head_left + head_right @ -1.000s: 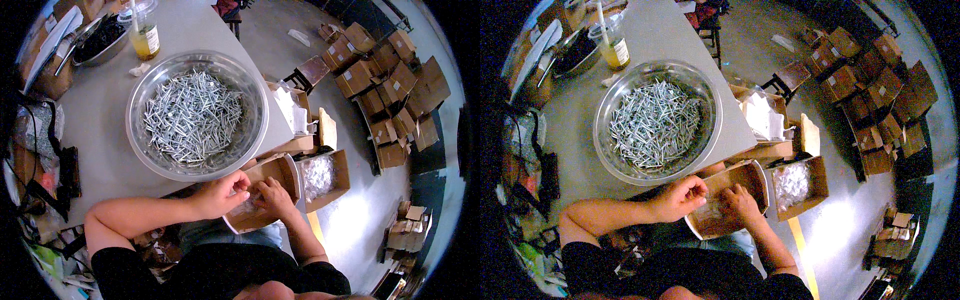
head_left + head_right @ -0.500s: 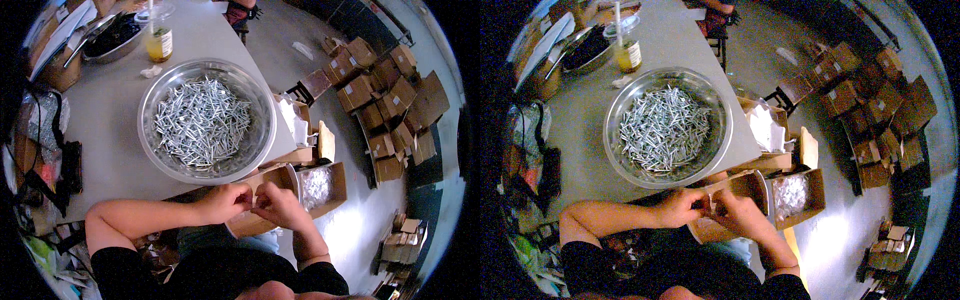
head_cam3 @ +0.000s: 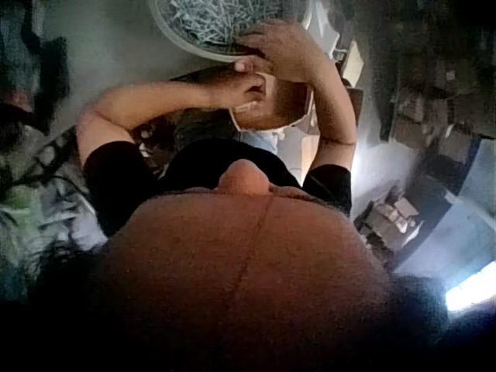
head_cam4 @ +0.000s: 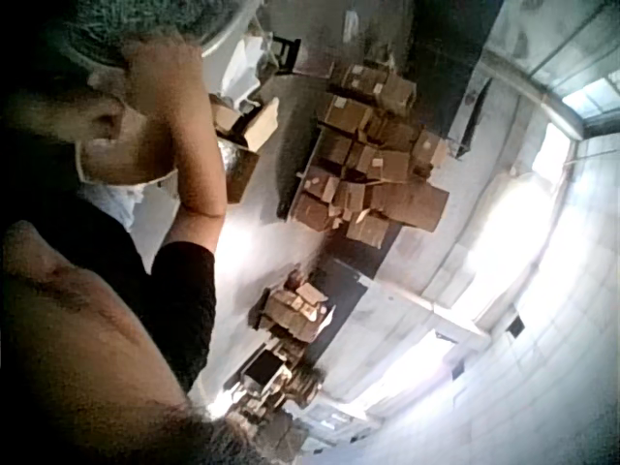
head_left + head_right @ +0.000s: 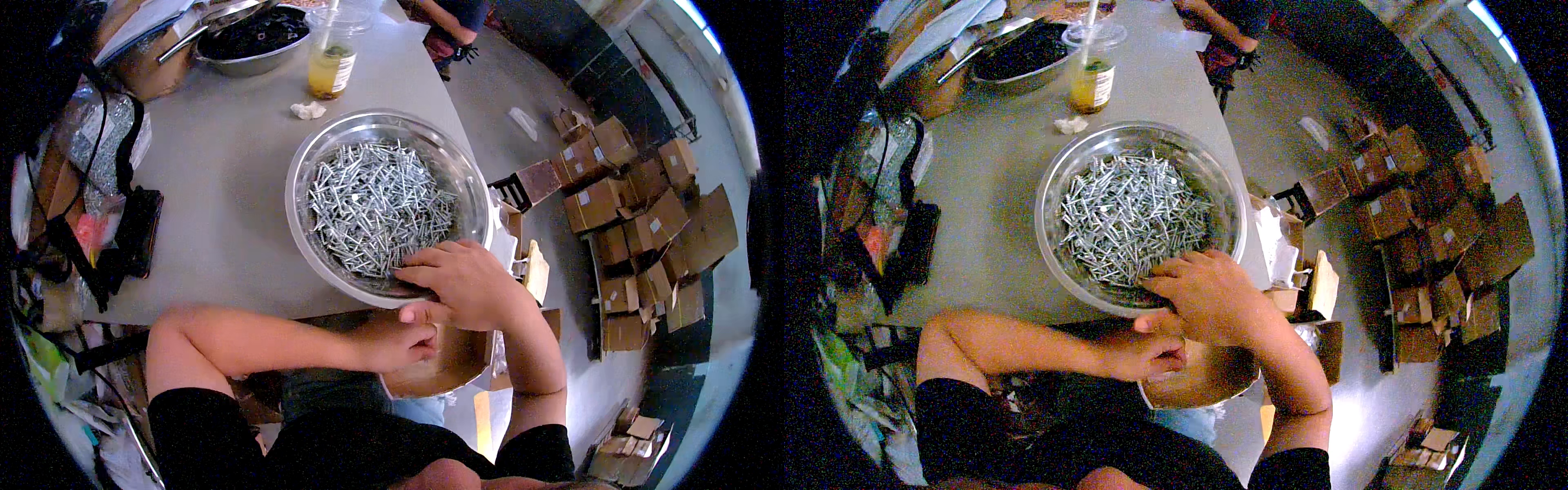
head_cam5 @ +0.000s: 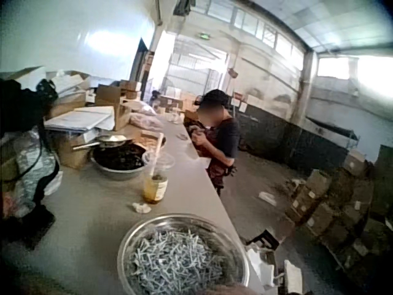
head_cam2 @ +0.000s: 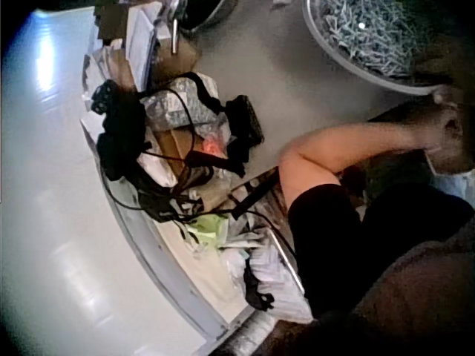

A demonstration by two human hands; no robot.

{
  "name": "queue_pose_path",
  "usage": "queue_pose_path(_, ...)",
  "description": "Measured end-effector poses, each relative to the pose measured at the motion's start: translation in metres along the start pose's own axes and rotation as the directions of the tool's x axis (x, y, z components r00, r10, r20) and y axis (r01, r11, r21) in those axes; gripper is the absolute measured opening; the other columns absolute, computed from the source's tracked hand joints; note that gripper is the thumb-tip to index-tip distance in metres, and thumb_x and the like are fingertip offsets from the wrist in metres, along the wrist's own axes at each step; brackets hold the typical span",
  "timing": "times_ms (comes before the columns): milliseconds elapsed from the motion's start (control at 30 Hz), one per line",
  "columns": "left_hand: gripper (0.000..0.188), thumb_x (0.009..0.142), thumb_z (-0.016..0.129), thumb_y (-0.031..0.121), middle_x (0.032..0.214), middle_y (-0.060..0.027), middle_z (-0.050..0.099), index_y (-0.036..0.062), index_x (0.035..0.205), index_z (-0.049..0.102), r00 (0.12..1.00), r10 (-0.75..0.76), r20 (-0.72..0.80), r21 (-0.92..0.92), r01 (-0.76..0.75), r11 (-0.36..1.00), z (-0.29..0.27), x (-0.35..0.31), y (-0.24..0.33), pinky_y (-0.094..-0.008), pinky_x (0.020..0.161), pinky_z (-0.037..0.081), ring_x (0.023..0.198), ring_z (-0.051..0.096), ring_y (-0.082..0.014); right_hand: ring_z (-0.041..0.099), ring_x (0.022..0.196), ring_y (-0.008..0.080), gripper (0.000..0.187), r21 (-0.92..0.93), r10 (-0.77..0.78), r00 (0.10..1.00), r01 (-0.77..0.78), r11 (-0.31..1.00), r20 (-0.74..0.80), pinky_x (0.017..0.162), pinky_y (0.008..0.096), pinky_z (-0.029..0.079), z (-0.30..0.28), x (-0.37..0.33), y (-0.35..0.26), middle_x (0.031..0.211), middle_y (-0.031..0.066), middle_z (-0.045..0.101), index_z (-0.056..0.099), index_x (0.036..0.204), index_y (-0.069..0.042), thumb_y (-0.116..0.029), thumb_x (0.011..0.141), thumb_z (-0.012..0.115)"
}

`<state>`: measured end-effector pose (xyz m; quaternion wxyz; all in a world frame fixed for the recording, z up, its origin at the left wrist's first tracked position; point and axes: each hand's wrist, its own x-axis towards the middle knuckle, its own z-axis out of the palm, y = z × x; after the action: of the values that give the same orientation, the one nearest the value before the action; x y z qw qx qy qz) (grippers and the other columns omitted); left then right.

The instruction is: The person picks individual nails from a large metal bowl and places them into a small plastic bag held in their left hand. The task involves repetitive hand movements to transfer the nails one by one into the packaging.

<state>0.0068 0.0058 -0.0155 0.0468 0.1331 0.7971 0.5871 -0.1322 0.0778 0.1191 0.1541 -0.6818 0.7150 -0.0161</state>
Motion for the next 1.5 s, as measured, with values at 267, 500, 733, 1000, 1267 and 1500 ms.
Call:
queue_pose_path(267,0.023,0.083,0.068,0.025,0.082,-0.0115,0.066,0.0023,0.082,0.064,0.996,-0.079,0.047,-0.040,0.081,0.996,-0.016,0.006,0.013,-0.0368,0.069,0.047,0.074,0.062,-0.0226,0.066,0.088,0.0281,0.023,0.358,-0.059,0.984,0.117,0.926,-0.170,0.076,0.0370,0.053,-0.014,-0.016,0.005,0.095,0.0104,0.068,0.070,0.094,-0.004,-0.006,0.072,0.074)
queue_pose_path(500,0.024,0.084,0.068,0.026,0.074,-0.0089,0.064,0.0029,0.080,0.064,1.000,-0.018,-0.023,-0.164,0.014,0.986,-0.009,0.009,0.003,-0.0353,0.065,0.047,0.067,0.060,-0.0212,0.069,0.075,0.0225,0.017,0.418,0.090,0.952,0.043,0.907,-0.293,0.068,0.0309,0.054,-0.013,-0.018,0.020,0.084,0.0118,0.070,0.070,0.092,-0.002,-0.002,0.075,0.071)
queue_pose_path(733,0.028,0.084,0.070,0.028,0.073,-0.0078,0.064,0.0025,0.076,0.063,0.986,-0.160,0.038,-0.112,0.163,0.980,-0.017,0.009,0.011,-0.0334,0.066,0.047,0.069,0.060,-0.0174,0.067,0.071,0.0196,0.012,0.431,0.243,0.900,-0.069,0.900,-0.363,0.065,0.0289,0.052,-0.007,-0.012,0.017,0.082,0.0115,0.069,0.068,0.091,0.000,-0.002,0.080,0.068)
queue_pose_path(1000,0.019,0.084,0.071,0.020,0.099,-0.0123,0.063,0.0013,0.080,0.066,0.997,-0.013,0.082,-0.329,0.040,0.943,-0.005,0.012,-0.009,-0.0327,0.087,0.047,0.097,0.060,-0.0212,0.067,0.071,0.0239,0.010,0.344,0.199,0.886,-0.048,0.938,-0.419,0.064,0.0318,0.052,-0.006,-0.019,0.021,0.079,0.0122,0.067,0.067,0.089,-0.001,-0.002,0.080,0.067)
queue_pose_path(1267,0.030,0.082,0.073,0.028,0.084,-0.0089,0.063,0.0018,0.079,0.060,0.991,-0.047,0.127,-0.235,0.076,0.969,-0.014,0.012,0.001,-0.0326,0.073,0.048,0.080,0.059,-0.0191,0.065,0.079,0.0385,0.011,0.116,0.195,0.975,-0.183,0.976,-0.105,0.072,0.0470,0.052,-0.004,0.026,0.021,0.081,0.0181,0.066,0.063,0.081,-0.003,-0.013,0.078,0.061)
queue_pose_path(1500,0.045,0.078,0.074,0.046,0.078,-0.0073,0.060,0.0036,0.081,0.059,0.976,-0.150,0.159,-0.124,0.171,0.977,-0.016,0.012,0.007,-0.0321,0.066,0.046,0.072,0.056,-0.0183,0.065,0.078,0.0397,0.011,-0.018,0.247,0.965,-0.250,0.968,-0.086,0.073,0.0480,0.053,0.017,0.053,0.013,0.077,0.0201,0.066,0.058,0.089,-0.006,-0.009,0.078,0.058)
